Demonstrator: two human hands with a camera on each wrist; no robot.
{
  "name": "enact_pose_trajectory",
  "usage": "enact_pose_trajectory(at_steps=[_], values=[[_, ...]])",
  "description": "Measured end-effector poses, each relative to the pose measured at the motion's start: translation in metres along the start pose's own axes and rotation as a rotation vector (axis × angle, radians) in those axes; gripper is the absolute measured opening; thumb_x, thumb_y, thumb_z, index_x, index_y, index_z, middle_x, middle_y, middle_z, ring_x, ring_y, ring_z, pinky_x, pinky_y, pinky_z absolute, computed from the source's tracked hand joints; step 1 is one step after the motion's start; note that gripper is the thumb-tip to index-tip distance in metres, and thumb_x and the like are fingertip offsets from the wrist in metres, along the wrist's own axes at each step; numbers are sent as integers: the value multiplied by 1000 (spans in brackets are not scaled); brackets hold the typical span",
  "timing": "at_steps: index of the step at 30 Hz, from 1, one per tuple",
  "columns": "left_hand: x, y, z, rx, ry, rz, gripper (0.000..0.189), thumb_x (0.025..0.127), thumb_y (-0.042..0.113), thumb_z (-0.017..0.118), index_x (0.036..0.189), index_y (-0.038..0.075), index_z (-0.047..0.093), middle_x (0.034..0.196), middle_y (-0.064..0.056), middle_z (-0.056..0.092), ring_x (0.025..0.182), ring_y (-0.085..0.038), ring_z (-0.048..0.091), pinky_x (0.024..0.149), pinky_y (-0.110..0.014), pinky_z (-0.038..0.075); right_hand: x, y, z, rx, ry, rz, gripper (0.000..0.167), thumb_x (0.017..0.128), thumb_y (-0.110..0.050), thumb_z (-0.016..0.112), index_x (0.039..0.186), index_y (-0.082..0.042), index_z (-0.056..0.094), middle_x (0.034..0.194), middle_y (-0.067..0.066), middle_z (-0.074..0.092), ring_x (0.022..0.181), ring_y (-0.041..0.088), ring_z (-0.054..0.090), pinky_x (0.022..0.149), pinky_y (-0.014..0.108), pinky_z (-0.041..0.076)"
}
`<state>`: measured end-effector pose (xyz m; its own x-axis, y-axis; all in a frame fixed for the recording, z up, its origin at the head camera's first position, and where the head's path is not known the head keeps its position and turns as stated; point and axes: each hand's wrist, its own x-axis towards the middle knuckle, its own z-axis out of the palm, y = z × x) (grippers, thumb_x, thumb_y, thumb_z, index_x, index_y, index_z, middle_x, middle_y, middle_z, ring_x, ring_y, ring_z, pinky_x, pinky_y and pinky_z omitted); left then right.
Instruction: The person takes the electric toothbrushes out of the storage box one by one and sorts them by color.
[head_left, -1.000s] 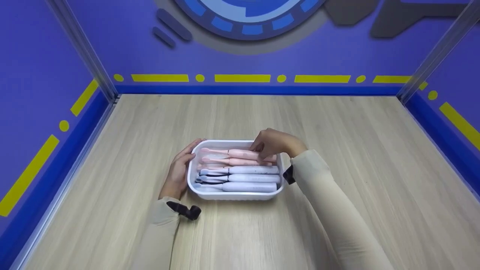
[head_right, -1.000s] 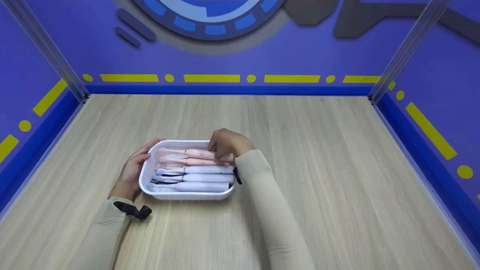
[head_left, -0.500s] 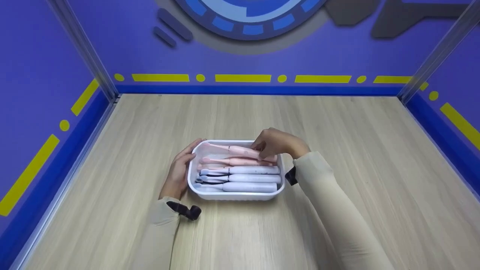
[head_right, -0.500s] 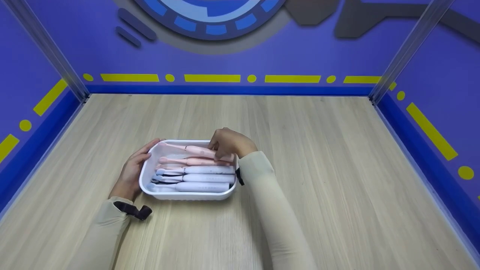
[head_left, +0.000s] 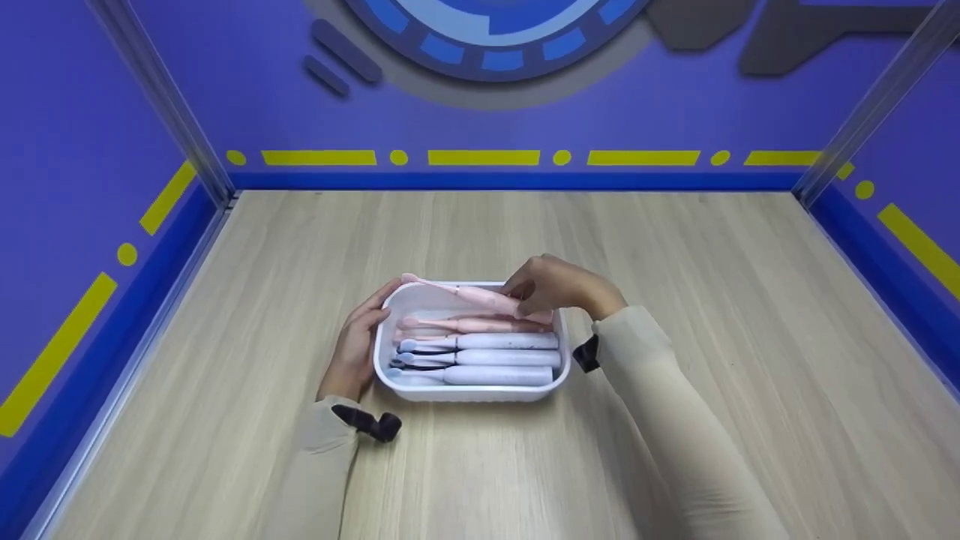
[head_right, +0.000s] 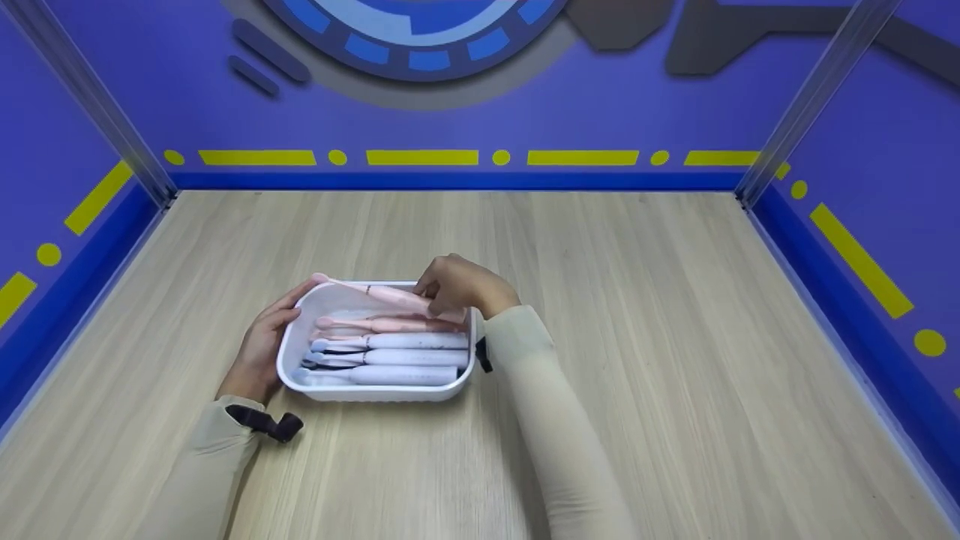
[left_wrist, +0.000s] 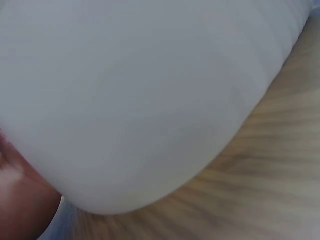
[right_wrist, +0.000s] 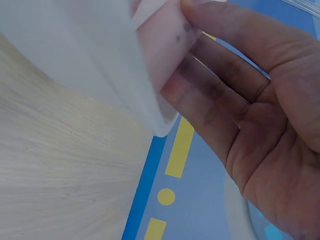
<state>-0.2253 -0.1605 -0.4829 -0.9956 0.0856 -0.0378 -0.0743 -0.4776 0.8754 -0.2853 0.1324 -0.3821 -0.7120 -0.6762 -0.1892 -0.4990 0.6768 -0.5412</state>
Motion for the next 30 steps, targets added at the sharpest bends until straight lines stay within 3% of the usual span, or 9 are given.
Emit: enact_pose_trajectory(at_steps=[18,25,30], values=[[1,-1,0,17,22,7,53,93,-4,27,145,-6,34,154,-16,34,144,-22,29,121,-36,20,-11,5,-2,82,123,-116,36,83,2,65,116,-11,71,103,6,74,94,17,69,83,36,57],[0,0,1,-2,22,4,52,93,-3,28,145,-5,34,154,-17,33,144,-22,28,121,-36,19,-16,6,-3,133,196,-78,35,84,-4,68,118,-12,70,107,4,73,96,17,68,86,37,56],[-1,2,2,40,25,-6,52,94,-2,28,146,-3,35,154,-14,34,145,-20,26,121,-34,18,-22,7,-6,177,264,-77,37,83,-5,70,119,-12,69,105,6,74,95,17,68,82,34,56]])
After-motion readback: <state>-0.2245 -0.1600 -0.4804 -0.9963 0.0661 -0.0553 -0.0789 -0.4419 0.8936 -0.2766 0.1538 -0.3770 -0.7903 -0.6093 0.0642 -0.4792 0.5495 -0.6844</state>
